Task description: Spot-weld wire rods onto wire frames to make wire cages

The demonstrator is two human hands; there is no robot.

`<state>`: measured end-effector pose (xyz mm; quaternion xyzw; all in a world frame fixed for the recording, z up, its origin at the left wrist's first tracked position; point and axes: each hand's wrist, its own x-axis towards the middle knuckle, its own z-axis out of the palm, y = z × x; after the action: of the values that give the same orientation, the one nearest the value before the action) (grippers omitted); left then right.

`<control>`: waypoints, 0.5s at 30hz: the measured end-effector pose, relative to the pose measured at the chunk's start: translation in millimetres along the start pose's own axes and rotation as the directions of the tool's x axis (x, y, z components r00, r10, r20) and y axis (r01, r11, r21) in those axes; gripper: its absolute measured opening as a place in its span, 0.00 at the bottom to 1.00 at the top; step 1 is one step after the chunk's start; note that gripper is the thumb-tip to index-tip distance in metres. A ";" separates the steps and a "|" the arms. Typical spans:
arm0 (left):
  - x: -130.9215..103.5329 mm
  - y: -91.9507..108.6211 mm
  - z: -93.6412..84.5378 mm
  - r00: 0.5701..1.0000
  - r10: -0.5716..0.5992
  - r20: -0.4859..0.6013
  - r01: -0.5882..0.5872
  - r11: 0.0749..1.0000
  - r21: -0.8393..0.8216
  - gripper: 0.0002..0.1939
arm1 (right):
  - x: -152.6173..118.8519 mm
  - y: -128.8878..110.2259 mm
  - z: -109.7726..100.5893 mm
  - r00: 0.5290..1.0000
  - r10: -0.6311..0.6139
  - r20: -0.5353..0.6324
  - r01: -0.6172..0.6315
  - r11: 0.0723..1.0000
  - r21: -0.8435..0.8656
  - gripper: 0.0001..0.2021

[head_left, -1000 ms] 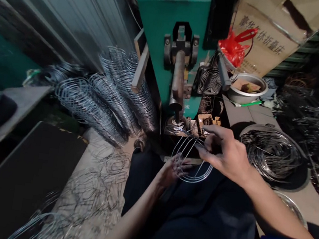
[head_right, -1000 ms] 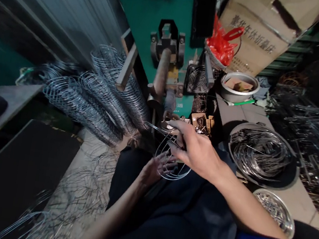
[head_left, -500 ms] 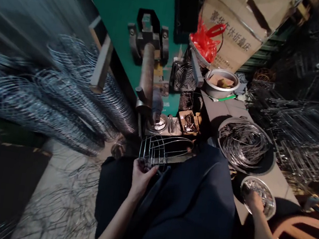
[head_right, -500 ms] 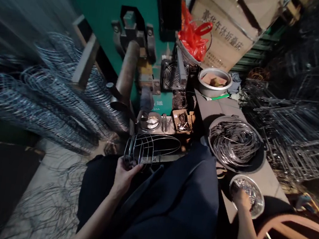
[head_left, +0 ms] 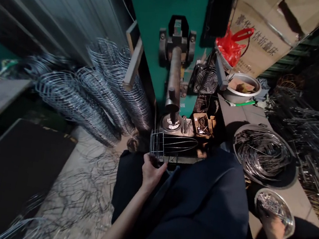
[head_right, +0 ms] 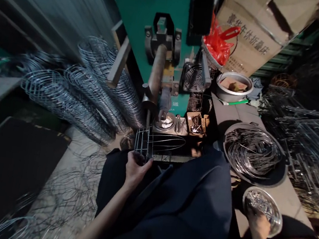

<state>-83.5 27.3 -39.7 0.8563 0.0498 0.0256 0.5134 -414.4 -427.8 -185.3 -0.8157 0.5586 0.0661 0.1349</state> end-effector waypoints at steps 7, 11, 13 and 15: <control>0.6 -2.6 -7.3 0.999 0.043 -0.007 -0.043 0.999 0.026 0.24 | 5.0 -22.0 -8.1 0.993 0.063 0.097 -0.058 0.997 -0.059 0.23; 2.2 -2.7 -12.0 0.997 0.075 -0.025 -0.074 0.996 0.042 0.24 | 3.4 -13.7 -10.7 0.999 0.041 0.016 -0.041 0.999 0.016 0.18; 4.1 -2.4 -13.0 0.996 0.086 -0.032 -0.085 0.996 0.041 0.25 | 0.4 -8.9 -16.2 0.998 0.024 -0.062 -0.017 0.994 0.110 0.16; 6.5 -2.6 -12.5 0.995 0.094 -0.035 -0.093 0.995 0.038 0.24 | -2.3 -8.6 -27.0 0.987 0.009 -0.159 0.028 0.974 0.227 0.17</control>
<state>-78.4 40.1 -36.2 0.8663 0.0195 0.0642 0.4950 -408.4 -430.8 -157.6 -0.8001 0.5676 -0.0647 0.1829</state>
